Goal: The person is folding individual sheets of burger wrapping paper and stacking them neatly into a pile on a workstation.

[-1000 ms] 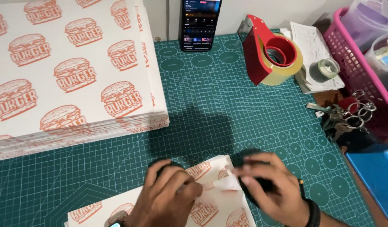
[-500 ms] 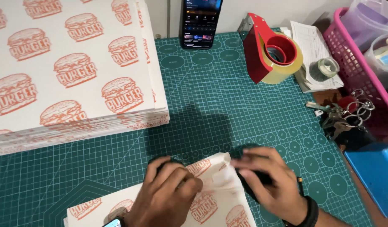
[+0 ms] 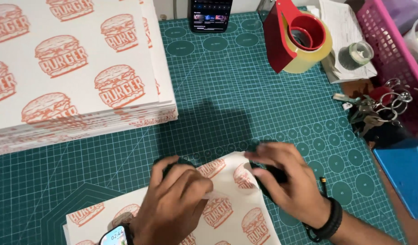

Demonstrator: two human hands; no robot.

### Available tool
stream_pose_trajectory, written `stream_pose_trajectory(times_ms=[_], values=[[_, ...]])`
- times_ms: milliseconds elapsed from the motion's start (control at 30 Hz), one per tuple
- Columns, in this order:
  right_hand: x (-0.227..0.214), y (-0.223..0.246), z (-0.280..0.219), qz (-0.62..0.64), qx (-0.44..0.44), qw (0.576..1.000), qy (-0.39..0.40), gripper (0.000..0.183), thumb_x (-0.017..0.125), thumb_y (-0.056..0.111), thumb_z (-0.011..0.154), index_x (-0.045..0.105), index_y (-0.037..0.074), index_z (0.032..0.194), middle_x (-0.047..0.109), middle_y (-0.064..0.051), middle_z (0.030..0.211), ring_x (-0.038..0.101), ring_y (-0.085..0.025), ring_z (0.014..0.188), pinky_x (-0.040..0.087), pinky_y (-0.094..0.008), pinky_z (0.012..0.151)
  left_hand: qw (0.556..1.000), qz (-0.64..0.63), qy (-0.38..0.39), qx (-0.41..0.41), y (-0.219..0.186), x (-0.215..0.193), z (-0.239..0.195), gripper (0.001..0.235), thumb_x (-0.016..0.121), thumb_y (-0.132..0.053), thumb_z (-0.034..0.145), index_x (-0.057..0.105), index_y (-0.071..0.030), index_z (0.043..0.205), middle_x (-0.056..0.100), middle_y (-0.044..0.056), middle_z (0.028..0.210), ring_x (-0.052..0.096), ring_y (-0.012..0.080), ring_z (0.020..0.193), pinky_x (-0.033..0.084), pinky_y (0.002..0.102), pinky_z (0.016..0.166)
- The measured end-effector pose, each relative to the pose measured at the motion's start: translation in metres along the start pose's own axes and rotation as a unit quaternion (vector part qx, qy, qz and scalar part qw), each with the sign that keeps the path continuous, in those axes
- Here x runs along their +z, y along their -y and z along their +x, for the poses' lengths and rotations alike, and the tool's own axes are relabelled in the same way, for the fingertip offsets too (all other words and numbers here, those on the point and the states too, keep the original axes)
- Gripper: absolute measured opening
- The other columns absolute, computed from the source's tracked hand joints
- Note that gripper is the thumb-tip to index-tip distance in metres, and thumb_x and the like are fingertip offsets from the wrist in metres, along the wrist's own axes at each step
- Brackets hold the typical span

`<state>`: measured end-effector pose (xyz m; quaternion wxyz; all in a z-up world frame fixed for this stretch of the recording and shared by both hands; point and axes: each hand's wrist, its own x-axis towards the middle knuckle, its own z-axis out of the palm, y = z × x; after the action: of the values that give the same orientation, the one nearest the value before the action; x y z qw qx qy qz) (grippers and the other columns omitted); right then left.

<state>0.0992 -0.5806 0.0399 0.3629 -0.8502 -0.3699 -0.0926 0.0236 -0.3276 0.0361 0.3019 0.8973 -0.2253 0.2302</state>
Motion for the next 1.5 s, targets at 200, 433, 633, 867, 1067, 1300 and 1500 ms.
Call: stream_pose_trajectory(times_ms=[200, 433, 633, 867, 1067, 1300, 1500], values=[[0.003, 0.000, 0.002, -0.011, -0.015, 0.999, 0.033, 0.025, 0.077, 0.017, 0.089, 0.066, 0.009, 0.110, 0.079, 0.004, 0.106, 0.067, -0.020, 0.116, 0.053, -0.033, 0.099, 0.999, 0.017, -0.011, -0.028, -0.002, 0.004, -0.002, 0.018, 0.065, 0.001, 0.083, 0.063, -0.016, 0.087, 0.066, 0.004, 0.107, 0.065, 0.0298, 0.105, 0.040, 0.060, 0.102], [0.001, -0.004, -0.004, 0.016, -0.047, 0.998, -0.035, 0.018, 0.069, 0.009, 0.094, 0.062, 0.006, 0.110, 0.079, -0.007, 0.105, 0.071, -0.026, 0.107, 0.062, -0.035, 0.092, 1.000, 0.013, -0.026, -0.009, -0.004, -0.004, 0.008, 0.021, 0.052, 0.004, 0.094, 0.055, -0.015, 0.083, 0.058, -0.001, 0.083, 0.060, 0.0188, 0.082, 0.040, 0.056, 0.105], [0.004, -0.003, 0.000, -0.031, -0.026, 0.999, 0.013, 0.031, 0.081, 0.018, 0.087, 0.066, 0.010, 0.112, 0.076, 0.000, 0.110, 0.069, -0.021, 0.113, 0.052, -0.035, 0.098, 1.000, 0.008, -0.004, -0.012, -0.002, -0.001, 0.003, 0.018, 0.066, 0.001, 0.087, 0.066, -0.017, 0.082, 0.063, -0.002, 0.090, 0.065, 0.0200, 0.093, 0.038, 0.060, 0.104], [0.002, -0.004, 0.000, 0.032, -0.029, 0.999, -0.031, 0.022, 0.073, 0.015, 0.091, 0.064, 0.006, 0.110, 0.073, -0.008, 0.106, 0.068, -0.022, 0.106, 0.061, -0.032, 0.091, 1.000, 0.014, 0.003, -0.015, -0.001, 0.001, 0.002, 0.022, 0.060, 0.005, 0.079, 0.060, -0.017, 0.086, 0.061, -0.001, 0.087, 0.062, 0.0203, 0.089, 0.037, 0.060, 0.106], [0.003, -0.002, 0.000, -0.016, -0.017, 1.000, 0.009, 0.021, 0.077, 0.019, 0.091, 0.070, 0.013, 0.109, 0.070, -0.003, 0.107, 0.066, -0.021, 0.107, 0.052, -0.033, 0.093, 0.999, 0.005, 0.017, -0.029, -0.003, 0.000, 0.003, 0.016, 0.066, -0.003, 0.083, 0.062, -0.018, 0.087, 0.063, 0.002, 0.099, 0.061, 0.0275, 0.098, 0.037, 0.059, 0.106], [-0.003, 0.000, -0.002, 0.042, 0.033, 0.998, -0.022, 0.020, 0.070, 0.015, 0.094, 0.066, 0.004, 0.111, 0.066, -0.012, 0.110, 0.071, -0.023, 0.102, 0.062, -0.030, 0.088, 1.000, 0.009, 0.001, 0.001, -0.002, -0.001, 0.007, 0.015, 0.060, -0.008, 0.097, 0.058, -0.018, 0.086, 0.060, -0.003, 0.083, 0.061, 0.0182, 0.084, 0.037, 0.055, 0.105], [0.004, -0.005, -0.001, 0.012, -0.001, 1.000, 0.007, 0.023, 0.079, 0.015, 0.090, 0.070, 0.014, 0.112, 0.065, -0.007, 0.109, 0.067, -0.021, 0.106, 0.055, -0.031, 0.092, 1.000, 0.012, 0.018, -0.015, -0.002, 0.002, 0.000, 0.016, 0.064, 0.000, 0.086, 0.063, -0.016, 0.088, 0.063, 0.002, 0.099, 0.065, 0.0271, 0.103, 0.037, 0.062, 0.106]])
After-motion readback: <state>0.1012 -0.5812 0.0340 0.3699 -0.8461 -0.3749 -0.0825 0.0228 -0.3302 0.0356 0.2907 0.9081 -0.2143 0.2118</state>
